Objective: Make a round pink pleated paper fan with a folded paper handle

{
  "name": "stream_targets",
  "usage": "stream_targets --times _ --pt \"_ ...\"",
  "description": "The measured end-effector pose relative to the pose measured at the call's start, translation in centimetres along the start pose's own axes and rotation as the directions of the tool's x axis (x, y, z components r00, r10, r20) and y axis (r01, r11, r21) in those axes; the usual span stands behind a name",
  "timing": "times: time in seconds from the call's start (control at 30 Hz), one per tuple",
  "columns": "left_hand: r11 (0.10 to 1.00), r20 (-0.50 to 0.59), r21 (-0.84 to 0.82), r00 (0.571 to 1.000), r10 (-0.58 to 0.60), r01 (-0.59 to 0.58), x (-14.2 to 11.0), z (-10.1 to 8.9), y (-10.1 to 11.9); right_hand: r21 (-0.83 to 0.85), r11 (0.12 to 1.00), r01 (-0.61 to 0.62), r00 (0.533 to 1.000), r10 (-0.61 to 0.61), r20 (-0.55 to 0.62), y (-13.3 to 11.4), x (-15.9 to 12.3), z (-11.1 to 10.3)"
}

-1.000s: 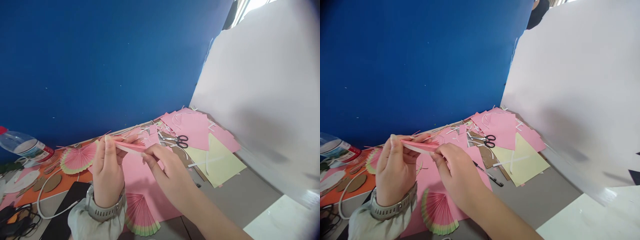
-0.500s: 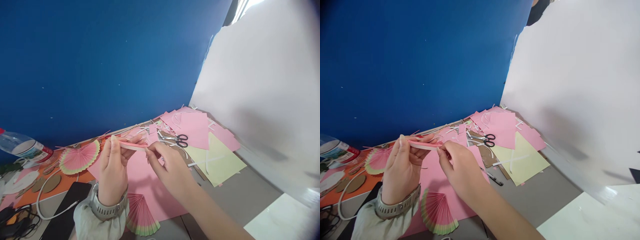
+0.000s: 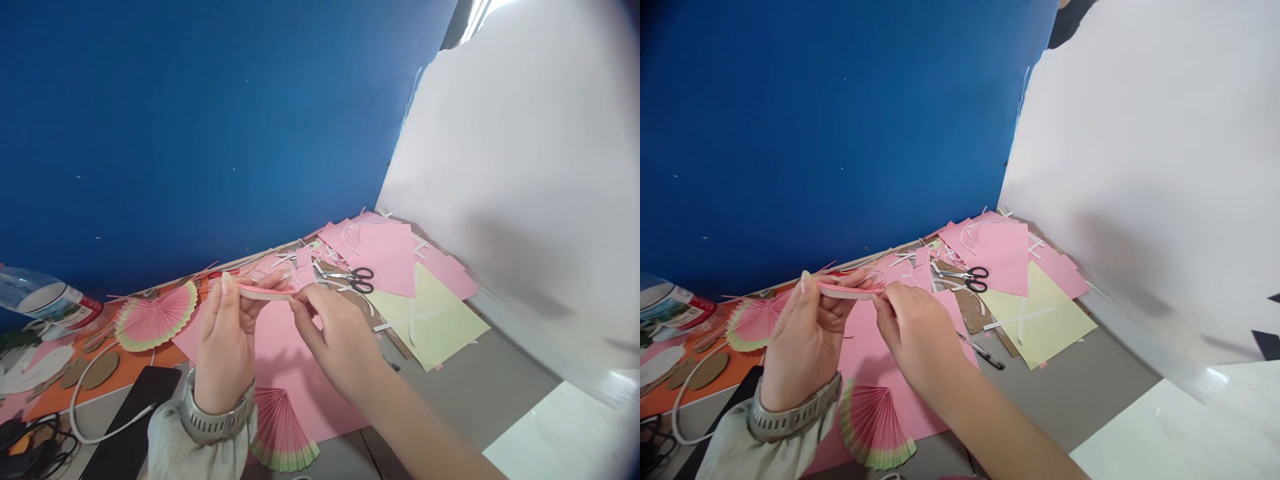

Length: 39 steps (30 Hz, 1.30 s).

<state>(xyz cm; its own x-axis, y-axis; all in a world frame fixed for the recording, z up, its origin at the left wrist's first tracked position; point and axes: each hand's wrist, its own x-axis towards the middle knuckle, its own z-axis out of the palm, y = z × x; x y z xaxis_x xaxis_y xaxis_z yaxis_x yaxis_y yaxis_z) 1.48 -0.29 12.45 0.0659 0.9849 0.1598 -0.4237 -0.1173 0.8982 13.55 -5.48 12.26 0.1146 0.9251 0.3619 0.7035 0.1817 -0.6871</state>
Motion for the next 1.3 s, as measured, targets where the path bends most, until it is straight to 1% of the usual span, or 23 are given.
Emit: stream_targets --times 0.2,0.37,0.47,0.6,0.7,0.8,0.87,1.0,1.13,1.2,1.3 --pt "0.999 0.018 -0.046 1.0 -0.02 0.021 -0.1 0.1 0.1 -0.065 0.996 0.057 0.997 -0.06 -0.043 0.4 -0.1 0.1" --pt "0.999 0.01 -0.051 1.0 0.017 -0.016 -0.5 0.2 0.6 -0.069 0.992 0.102 0.99 -0.108 -0.093 0.4 -0.3 0.1" --pt "0.999 0.015 -0.029 0.999 0.04 -0.04 -1.1 0.2 1.2 -0.008 0.996 0.09 0.992 -0.091 -0.092 0.1 -0.3 -0.3" --pt "0.998 0.039 -0.027 0.998 0.052 -0.05 -1.7 0.4 1.8 0.141 0.989 0.039 0.998 -0.031 -0.058 -0.4 -0.1 -1.1" --pt "0.998 0.031 -0.038 0.999 0.043 -0.042 -1.8 0.4 1.8 0.185 0.983 -0.006 1.0 0.01 -0.022 -0.6 0.2 -1.6" --pt "0.998 0.028 -0.052 0.999 0.028 -0.026 -1.7 0.5 1.8 0.164 0.986 -0.027 1.0 0.029 -0.009 -0.7 0.3 -1.8" --pt "0.997 0.037 -0.077 0.999 0.007 -0.004 -1.6 0.5 1.7 0.134 0.991 -0.023 0.999 0.026 -0.023 -0.6 0.3 -1.8" --pt "0.986 0.08 -0.163 0.997 -0.015 0.028 -1.2 0.5 1.4 0.052 0.999 0.005 0.997 -0.002 -0.071 -0.7 0.5 -1.8" --pt "0.977 0.109 -0.203 0.993 -0.047 0.069 -0.8 0.2 0.8 0.038 0.999 0.0 0.998 0.002 -0.067 -0.9 0.9 -2.0" --pt "0.972 0.105 -0.211 0.991 -0.087 0.107 -0.6 0.0 0.6 0.042 0.999 0.003 0.998 0.0 -0.058 -1.0 1.2 -2.1" --pt "0.962 0.071 -0.23 0.989 -0.133 0.146 -0.4 0.0 0.4 0.043 0.999 0.01 0.999 -0.008 -0.047 -1.0 1.4 -2.2"
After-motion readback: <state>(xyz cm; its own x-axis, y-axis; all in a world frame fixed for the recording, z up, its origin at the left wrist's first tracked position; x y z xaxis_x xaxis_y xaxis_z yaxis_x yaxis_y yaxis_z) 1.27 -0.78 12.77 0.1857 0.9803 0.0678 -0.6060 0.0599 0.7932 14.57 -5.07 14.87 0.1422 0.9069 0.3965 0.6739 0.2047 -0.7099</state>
